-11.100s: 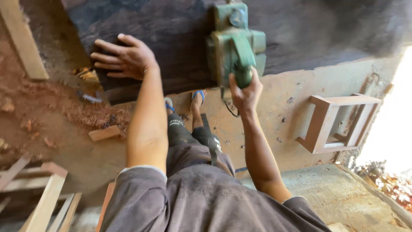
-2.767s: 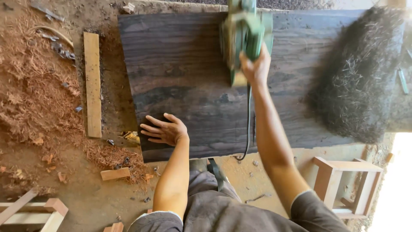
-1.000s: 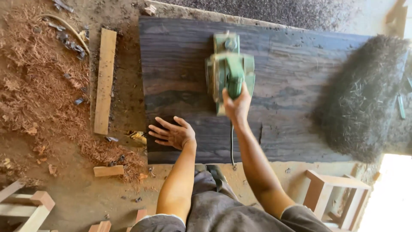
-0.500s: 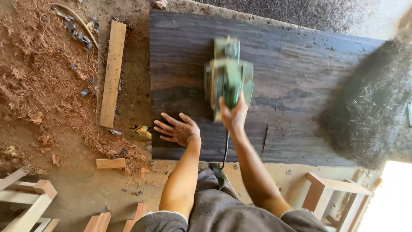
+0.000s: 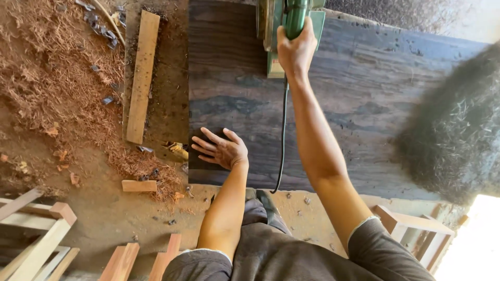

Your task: The recorder is using an electric power sander to smooth the surface of a large wooden slab.

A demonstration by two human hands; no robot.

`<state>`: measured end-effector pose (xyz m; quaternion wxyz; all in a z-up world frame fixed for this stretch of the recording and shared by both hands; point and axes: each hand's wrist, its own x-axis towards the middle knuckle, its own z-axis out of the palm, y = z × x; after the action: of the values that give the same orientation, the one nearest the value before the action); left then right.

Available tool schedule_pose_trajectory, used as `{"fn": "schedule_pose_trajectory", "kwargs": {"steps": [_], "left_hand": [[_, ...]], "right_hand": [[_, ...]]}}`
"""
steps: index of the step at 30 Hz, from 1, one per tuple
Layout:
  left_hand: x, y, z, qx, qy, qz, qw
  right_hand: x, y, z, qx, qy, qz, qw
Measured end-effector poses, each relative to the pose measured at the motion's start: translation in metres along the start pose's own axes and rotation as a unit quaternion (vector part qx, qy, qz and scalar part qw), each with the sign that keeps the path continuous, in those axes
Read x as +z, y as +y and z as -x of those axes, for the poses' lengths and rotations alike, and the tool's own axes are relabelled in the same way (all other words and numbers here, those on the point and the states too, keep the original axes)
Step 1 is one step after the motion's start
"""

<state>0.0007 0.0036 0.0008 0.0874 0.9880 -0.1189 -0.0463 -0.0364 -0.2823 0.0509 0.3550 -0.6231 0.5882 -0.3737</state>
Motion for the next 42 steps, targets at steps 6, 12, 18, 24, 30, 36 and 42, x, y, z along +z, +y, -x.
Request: {"fn": "schedule_pose_trajectory", "kwargs": {"steps": [6, 12, 18, 24, 30, 36, 42], "left_hand": [[0.013, -0.004, -0.001, 0.012, 0.016, 0.009, 1.0], [0.015, -0.004, 0.002, 0.025, 0.028, 0.006, 0.999], [0.006, 0.001, -0.001, 0.008, 0.006, 0.002, 1.0], [0.006, 0.002, 0.0, -0.013, -0.013, 0.002, 1.0], [0.008, 0.0, -0.001, -0.001, -0.001, -0.005, 1.0], [0.009, -0.001, 0.001, -0.003, 0.003, 0.0, 1.0], [0.001, 0.008, 0.003, -0.001, 0.003, -0.004, 1.0]], "right_hand": [[-0.087, -0.01, 0.123, 0.036, 0.0, -0.004, 0.999], [-0.153, 0.017, 0.228, 0.126, 0.001, 0.038, 0.991], [-0.127, 0.021, 0.129, 0.06, 0.011, 0.017, 0.998], [-0.088, 0.047, -0.008, -0.063, 0.046, -0.008, 0.997], [-0.105, 0.048, 0.019, -0.068, 0.038, -0.003, 0.997], [-0.185, 0.026, 0.191, 0.08, 0.018, 0.008, 0.997], [-0.195, 0.041, 0.185, 0.108, 0.027, 0.03, 0.993]]}}
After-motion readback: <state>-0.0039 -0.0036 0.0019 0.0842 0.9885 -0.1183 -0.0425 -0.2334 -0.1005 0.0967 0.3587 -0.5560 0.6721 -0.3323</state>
